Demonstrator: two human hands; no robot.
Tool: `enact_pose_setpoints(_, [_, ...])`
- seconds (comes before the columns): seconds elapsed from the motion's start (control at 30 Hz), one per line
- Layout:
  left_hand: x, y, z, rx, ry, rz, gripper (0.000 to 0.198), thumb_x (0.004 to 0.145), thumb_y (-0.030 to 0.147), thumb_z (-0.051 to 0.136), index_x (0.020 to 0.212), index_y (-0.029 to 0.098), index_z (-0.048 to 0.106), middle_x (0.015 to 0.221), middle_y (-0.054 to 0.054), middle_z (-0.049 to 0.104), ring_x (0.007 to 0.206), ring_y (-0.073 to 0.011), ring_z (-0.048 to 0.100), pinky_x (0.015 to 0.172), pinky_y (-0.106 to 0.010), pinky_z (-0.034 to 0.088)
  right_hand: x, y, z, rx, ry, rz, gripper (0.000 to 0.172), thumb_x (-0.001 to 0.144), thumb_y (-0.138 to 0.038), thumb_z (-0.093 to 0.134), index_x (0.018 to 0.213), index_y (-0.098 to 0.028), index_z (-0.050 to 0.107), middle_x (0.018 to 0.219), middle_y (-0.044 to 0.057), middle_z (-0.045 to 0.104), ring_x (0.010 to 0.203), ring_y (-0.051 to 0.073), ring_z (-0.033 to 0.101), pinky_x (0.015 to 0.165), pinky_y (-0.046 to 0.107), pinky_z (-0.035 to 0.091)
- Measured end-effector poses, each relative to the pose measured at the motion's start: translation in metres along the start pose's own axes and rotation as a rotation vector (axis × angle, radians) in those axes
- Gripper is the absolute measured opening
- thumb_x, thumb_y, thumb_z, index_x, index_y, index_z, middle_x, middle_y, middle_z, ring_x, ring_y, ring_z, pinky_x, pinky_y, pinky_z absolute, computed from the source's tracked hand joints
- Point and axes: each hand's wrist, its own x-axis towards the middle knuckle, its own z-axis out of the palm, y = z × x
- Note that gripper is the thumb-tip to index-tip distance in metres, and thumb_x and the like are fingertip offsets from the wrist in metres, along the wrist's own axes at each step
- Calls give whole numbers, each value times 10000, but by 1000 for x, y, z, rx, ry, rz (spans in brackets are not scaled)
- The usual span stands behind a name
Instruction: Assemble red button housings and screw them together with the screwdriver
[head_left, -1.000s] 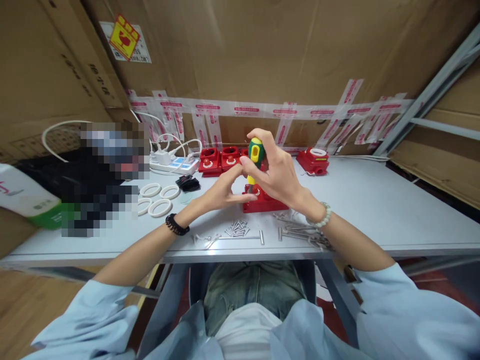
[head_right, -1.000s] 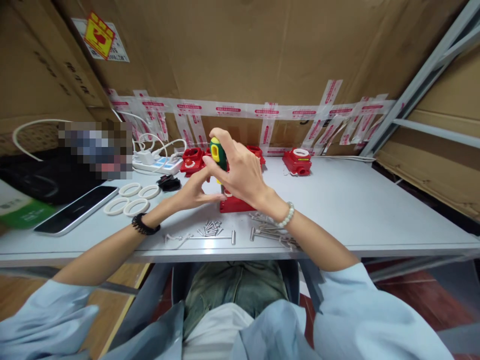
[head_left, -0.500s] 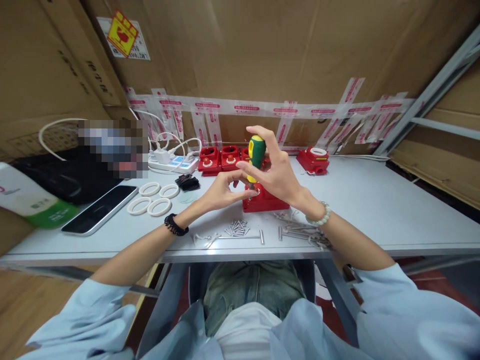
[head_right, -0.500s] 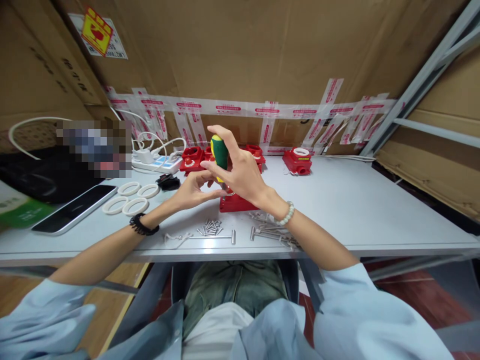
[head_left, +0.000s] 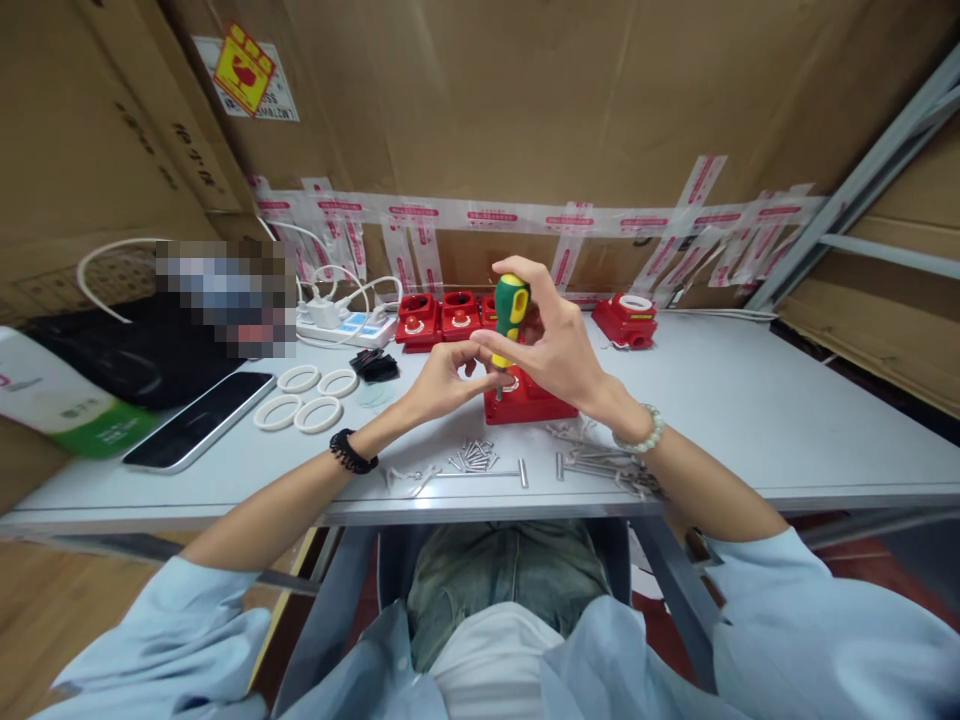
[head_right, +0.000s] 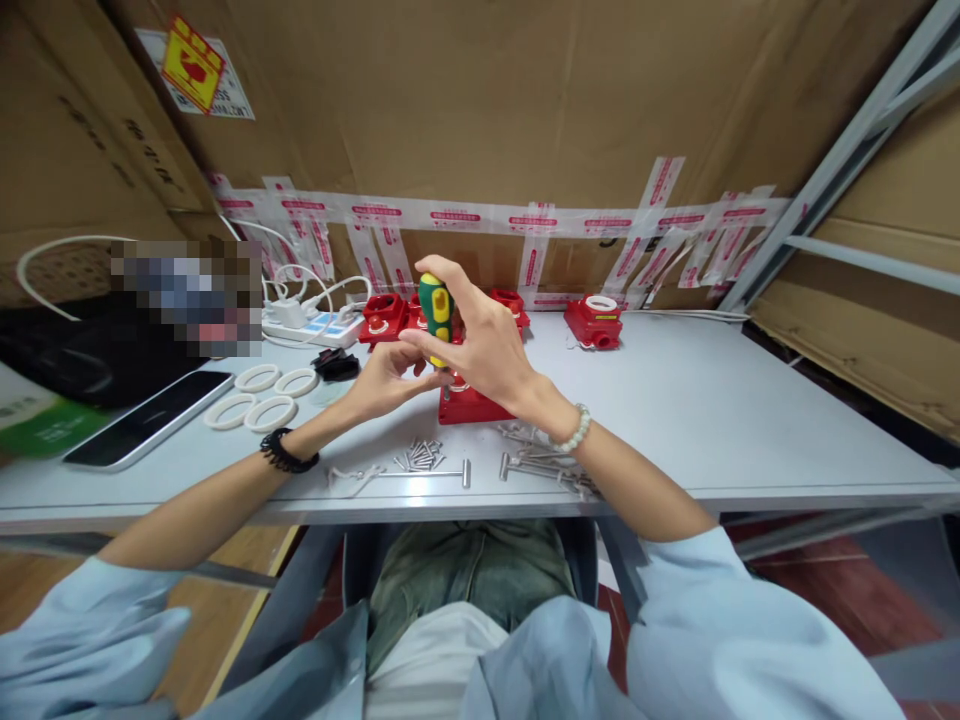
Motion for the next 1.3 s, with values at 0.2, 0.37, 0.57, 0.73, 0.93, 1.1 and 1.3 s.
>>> enact_pose_setpoints(0.2, [-1, 3, -7, -80, -163, -14, 312, 844, 455, 698, 889, 152, 758, 862, -77, 768, 711, -154, 632, 646, -277, 456, 1, -1, -9, 199, -161, -15, 578, 879, -302, 554, 1421, -242, 362, 1083, 31, 621, 925, 155, 637, 856, 358, 564])
enact_pose_setpoints(0.37, [-1, -1, 0, -37, -86, 24, 262, 784, 422, 767, 839, 168, 731, 784, -23, 737, 663, -117, 565, 601, -249, 395, 0, 1, -1, 77, -31, -6, 530, 845, -361, 638, 1326, -263, 438, 1094, 27, 608, 769, 134, 593, 750, 331, 560])
enact_pose_setpoints(0.57, [-1, -2, 1, -34, -76, -23, 333, 798, 483, 735, 805, 151, 722, 776, -47, 736, 626, -120, 556, 582, -260, 409, 2, -2, -11, 106, -138, -51, 540, 856, -264, 561, 1376, -255, 413, 1353, 61, 525, 983, 155, 616, 950, 389, 529])
enact_pose_setpoints(0.73, [-1, 4, -2, -18, -131, 0, 296, 840, 451, 696, 872, 161, 745, 839, -49, 758, 668, -124, 584, 581, -248, 388, 4, 1, -16, 262, -243, -10, 549, 857, -245, 533, 1378, -245, 359, 1037, 19, 610, 923, 153, 642, 834, 358, 578])
enact_pose_setpoints(0.93, [-2, -2, 4, -12, -45, 31, 273, 795, 422, 749, 759, 153, 717, 651, -2, 670, 557, -93, 479, 537, -243, 356, 2, 0, -6, 87, -70, 5, 544, 804, -359, 692, 1278, -269, 440, 884, -14, 583, 739, 154, 572, 748, 382, 573])
enact_pose_setpoints(1.1, [-3, 0, 2, -84, -114, -4, 307, 823, 440, 719, 825, 133, 740, 799, -77, 749, 683, -153, 619, 652, -288, 474, 3, -2, -15, 231, -230, -22, 595, 863, -280, 583, 1409, -264, 348, 1145, 42, 594, 1006, 169, 625, 903, 389, 556])
enact_pose_setpoints(1.3, [-3, 3, -1, 47, -126, 50, 266, 869, 417, 671, 875, 163, 752, 799, -47, 749, 668, -144, 606, 621, -274, 455, 2, -1, -13, 234, -233, 27, 508, 862, -350, 625, 1315, -267, 409, 972, 3, 603, 770, 140, 623, 725, 341, 587])
